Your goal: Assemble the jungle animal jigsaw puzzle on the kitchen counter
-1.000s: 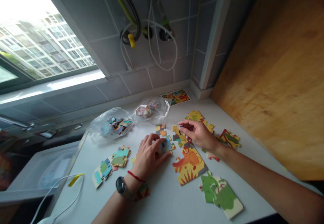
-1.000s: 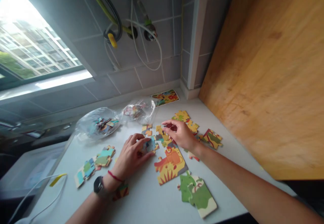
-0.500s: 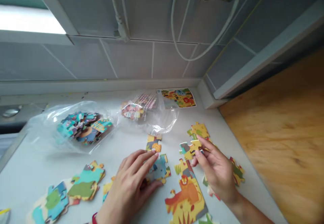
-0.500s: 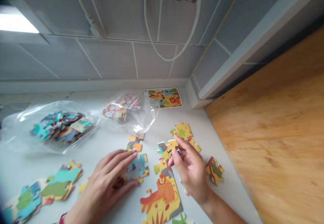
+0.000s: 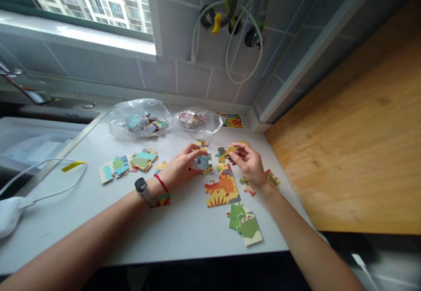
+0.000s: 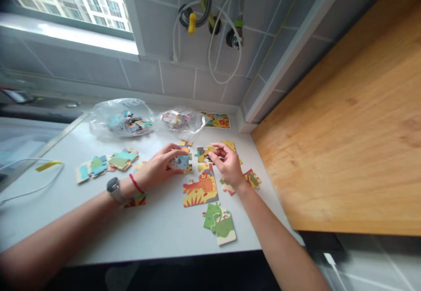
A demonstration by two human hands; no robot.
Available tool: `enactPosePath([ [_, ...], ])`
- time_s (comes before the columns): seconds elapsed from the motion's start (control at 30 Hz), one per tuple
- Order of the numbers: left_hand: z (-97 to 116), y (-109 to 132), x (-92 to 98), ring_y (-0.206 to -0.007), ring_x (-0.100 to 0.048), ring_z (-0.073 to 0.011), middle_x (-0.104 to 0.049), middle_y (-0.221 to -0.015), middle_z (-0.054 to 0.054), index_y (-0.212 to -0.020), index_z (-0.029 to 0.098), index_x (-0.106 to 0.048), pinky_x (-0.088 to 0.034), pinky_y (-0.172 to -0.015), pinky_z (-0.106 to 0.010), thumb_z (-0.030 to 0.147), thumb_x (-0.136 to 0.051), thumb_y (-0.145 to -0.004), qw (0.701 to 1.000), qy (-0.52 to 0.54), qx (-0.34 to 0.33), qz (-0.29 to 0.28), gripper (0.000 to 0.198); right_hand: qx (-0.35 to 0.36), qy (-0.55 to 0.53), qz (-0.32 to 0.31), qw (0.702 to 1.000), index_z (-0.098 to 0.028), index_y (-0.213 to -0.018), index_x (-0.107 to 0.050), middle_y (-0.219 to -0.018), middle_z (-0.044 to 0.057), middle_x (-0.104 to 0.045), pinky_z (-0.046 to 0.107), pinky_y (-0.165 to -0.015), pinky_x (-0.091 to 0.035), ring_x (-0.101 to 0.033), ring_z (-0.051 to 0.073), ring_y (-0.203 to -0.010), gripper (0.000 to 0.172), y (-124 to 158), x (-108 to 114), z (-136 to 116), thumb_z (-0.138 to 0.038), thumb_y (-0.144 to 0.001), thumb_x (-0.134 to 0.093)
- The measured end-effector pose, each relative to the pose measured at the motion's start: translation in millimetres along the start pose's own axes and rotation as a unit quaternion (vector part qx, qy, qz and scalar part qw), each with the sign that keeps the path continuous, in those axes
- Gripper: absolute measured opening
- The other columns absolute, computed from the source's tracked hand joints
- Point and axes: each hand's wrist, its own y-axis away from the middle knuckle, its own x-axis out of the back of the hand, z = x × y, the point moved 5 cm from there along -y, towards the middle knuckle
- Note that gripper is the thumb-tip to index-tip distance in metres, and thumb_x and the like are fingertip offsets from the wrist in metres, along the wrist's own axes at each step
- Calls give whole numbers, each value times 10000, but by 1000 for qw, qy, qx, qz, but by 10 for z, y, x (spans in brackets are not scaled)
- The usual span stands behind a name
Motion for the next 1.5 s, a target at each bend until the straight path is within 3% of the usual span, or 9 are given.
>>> enactPosePath([
  [0.2,-61,13,-18,-836,-653,-143,-583,-1273,-78,-1314,241,-606,-610,-800,-315,130,-802,-830,1000,26,5,13,534,-12,68,-57,996,-212,-1060,-697,-749,-18,-663,263,-569,-543,-616,130,-603,397,47,-80,56,-458,-785,-843],
  [0.4,-57,7,-14,-874,-653,-148,-573,-1292,-85,-1336,231,-581,-606,-852,-329,135,-816,-828,999,28,-6,19,568,-17,103,-51,993,-208,-1066,-693,-754,-15,-676,253,-529,-514,-614,134,-618,402,53,-108,104,-459,-790,-842],
  [0.63,-26,9,-4,-1060,-668,-205,-568,-1321,-108,-1341,213,-578,-592,-964,-377,115,-803,-844,999,26,-39,25,554,-10,115,-30,993,-197,-1066,-706,-732,-7,-688,269,-556,-529,-639,152,-660,404,53,-124,43,-453,-785,-843],
  [0.87,-6,7,15,-1085,-671,-212,-573,-1317,-108,-1345,213,-574,-591,-982,-386,114,-789,-857,999,20,-40,21,542,-27,108,-30,993,-191,-1055,-700,-710,-10,-688,263,-526,-519,-630,151,-629,403,51,-139,23,-442,-771,-839],
  [1.3,-5,9,3,-910,-665,-162,-578,-1271,-90,-1284,219,-610,-603,-845,-333,163,-784,-876,999,14,-29,10,447,0,116,-44,992,-196,-1158,-756,-828,30,-711,301,-688,-570,-663,168,-728,443,12,-103,48,-500,-838,-790],
  [1.5,-12,16,-7,-816,-654,-129,-573,-1276,-90,-1263,216,-621,-603,-799,-313,172,-772,-876,1000,12,-22,11,418,-10,93,-50,994,-192,-1143,-764,-775,10,-708,282,-652,-546,-645,151,-675,460,4,-78,70,-490,-800,-835],
])
